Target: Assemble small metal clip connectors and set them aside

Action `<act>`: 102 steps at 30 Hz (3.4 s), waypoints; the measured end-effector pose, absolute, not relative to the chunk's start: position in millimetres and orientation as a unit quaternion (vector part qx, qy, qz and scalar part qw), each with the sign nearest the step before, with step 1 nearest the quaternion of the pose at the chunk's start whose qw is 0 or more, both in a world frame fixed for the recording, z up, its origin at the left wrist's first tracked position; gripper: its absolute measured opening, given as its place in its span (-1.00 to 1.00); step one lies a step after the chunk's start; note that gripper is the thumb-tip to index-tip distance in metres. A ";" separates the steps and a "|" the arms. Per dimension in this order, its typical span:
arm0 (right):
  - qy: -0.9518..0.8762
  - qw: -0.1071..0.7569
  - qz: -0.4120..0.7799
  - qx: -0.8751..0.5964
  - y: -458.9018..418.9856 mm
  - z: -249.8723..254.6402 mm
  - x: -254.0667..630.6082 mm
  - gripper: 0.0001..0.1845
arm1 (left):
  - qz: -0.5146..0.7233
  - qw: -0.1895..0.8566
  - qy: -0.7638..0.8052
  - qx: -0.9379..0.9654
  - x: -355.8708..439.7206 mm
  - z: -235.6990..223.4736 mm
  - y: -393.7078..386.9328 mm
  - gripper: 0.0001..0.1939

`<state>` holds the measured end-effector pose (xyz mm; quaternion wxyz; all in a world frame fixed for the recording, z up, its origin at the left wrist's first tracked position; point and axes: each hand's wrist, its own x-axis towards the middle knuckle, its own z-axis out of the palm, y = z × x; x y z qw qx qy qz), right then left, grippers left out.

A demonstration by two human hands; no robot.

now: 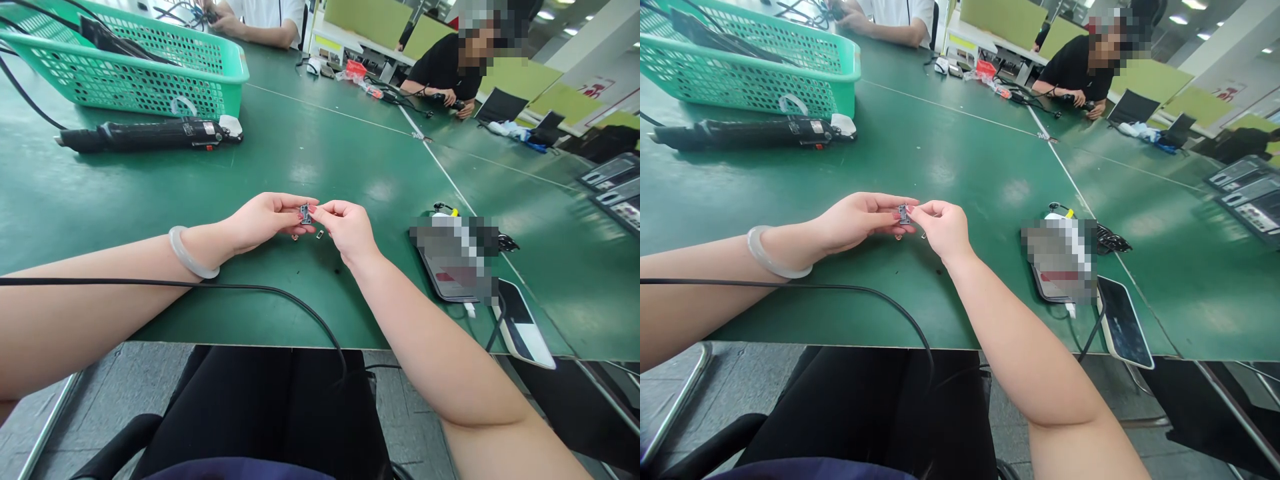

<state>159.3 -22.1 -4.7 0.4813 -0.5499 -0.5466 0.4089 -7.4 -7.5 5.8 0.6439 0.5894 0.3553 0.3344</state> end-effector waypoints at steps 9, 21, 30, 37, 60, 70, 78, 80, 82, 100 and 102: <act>-0.545 0.508 0.427 -0.513 -24.2 -7.9 154.9 -0.71 | 0.322 0.560 0.393 0.654 -6.6 12.8 -10.1 -0.65; -0.700 0.337 0.300 -0.554 -22.0 -0.7 175.7 -0.80 | 0.407 0.604 0.439 0.525 -10.1 11.5 -3.3 -0.76; -0.788 0.259 0.172 -0.531 -22.7 -10.3 158.9 -0.85 | 0.441 0.590 0.469 0.487 -8.3 4.5 0.2 -0.74; -0.767 0.285 0.178 -0.547 -23.2 -9.3 159.5 -0.84 | 0.441 0.583 0.452 0.511 -10.0 1.2 0.8 -0.71; -0.742 0.409 0.155 -0.509 -32.4 3.2 155.1 -0.86 | 0.360 0.590 0.410 0.595 -8.8 6.1 -7.0 -0.74; -0.772 0.330 0.166 -0.517 -30.5 -3.5 156.5 -0.91 | 0.482 0.631 0.424 0.435 -8.5 -0.4 2.4 -0.85; -0.806 0.214 0.125 -0.538 -25.6 -13.6 149.5 -0.85 | 0.460 0.613 0.424 0.483 -11.6 -4.7 3.4 -0.80; -0.811 0.211 0.115 -0.533 -24.2 -14.6 150.7 -0.82 | 0.454 0.612 0.420 0.493 -11.3 -4.9 2.6 -0.79; -0.813 0.217 0.111 -0.528 -23.2 -14.3 153.0 -0.79 | 0.452 0.611 0.416 0.500 -10.8 -4.5 1.8 -0.78; -0.729 0.488 0.193 -0.440 -24.5 -2.7 160.7 -0.84 | 0.356 0.696 0.362 0.507 -7.6 6.4 -6.9 -0.88; -0.726 0.486 0.200 -0.444 -25.0 -1.9 160.3 -0.84 | 0.351 0.704 0.363 0.500 -7.3 7.1 -6.9 -0.92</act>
